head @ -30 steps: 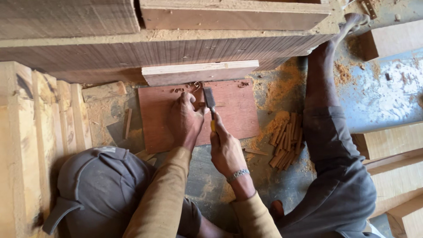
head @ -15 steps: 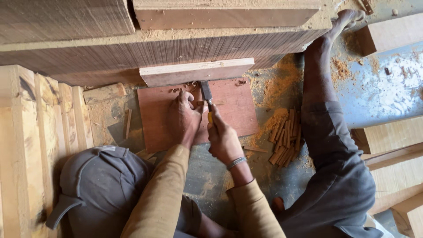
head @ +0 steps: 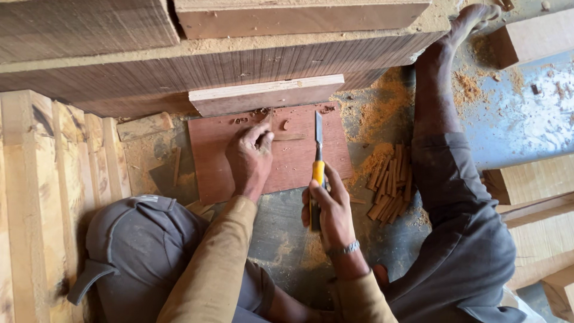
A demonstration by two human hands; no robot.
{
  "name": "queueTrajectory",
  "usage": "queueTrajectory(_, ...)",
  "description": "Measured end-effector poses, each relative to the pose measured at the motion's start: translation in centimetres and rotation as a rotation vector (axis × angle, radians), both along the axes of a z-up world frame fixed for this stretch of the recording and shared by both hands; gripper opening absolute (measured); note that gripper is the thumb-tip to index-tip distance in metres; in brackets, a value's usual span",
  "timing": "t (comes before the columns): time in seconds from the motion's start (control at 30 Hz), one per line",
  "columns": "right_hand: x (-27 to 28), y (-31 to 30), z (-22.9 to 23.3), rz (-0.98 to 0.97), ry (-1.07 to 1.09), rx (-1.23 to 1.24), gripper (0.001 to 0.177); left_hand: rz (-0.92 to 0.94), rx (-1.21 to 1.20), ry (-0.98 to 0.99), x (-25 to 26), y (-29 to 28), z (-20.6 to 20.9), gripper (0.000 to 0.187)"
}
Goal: The person sits on the floor and uses a chisel to carve small wooden pieces. They hold the wood with one hand and strike the chisel with the other to remove shavings, working on a small wooden block placed on a larger board.
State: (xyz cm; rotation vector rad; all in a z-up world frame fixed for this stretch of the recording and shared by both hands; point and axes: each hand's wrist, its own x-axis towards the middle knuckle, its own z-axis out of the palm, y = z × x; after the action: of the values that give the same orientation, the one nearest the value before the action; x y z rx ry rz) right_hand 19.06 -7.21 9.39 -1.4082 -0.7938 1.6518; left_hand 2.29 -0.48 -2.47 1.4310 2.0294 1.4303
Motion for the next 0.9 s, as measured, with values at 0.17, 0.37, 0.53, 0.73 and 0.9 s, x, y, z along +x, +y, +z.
queueTrajectory(0.17,1.1,-2.0,1.1,0.073,-0.042,0.007,0.063,-0.044,0.049,0.248,0.1,-0.1,3.1,0.015)
queueTrajectory(0.37,1.9,-1.2,0.3,0.062,-0.122,0.078,0.064,-0.175,0.055,0.572,0.5,-0.2,0.9,0.018)
queueTrajectory(0.53,2.2,-1.0,-0.4,0.065,-0.125,0.089,0.065,-0.257,0.027,0.598,0.9,-0.5,1.5,0.021)
queueTrajectory(0.73,2.0,-0.7,-1.1,0.135,-0.224,0.114,0.069,-0.22,-0.038,0.382,0.7,-0.4,1.5,0.02)
queueTrajectory(0.9,1.3,-0.7,-0.5,0.239,-0.323,0.072,0.07,-0.149,-0.004,0.301,0.5,0.0,0.8,0.055)
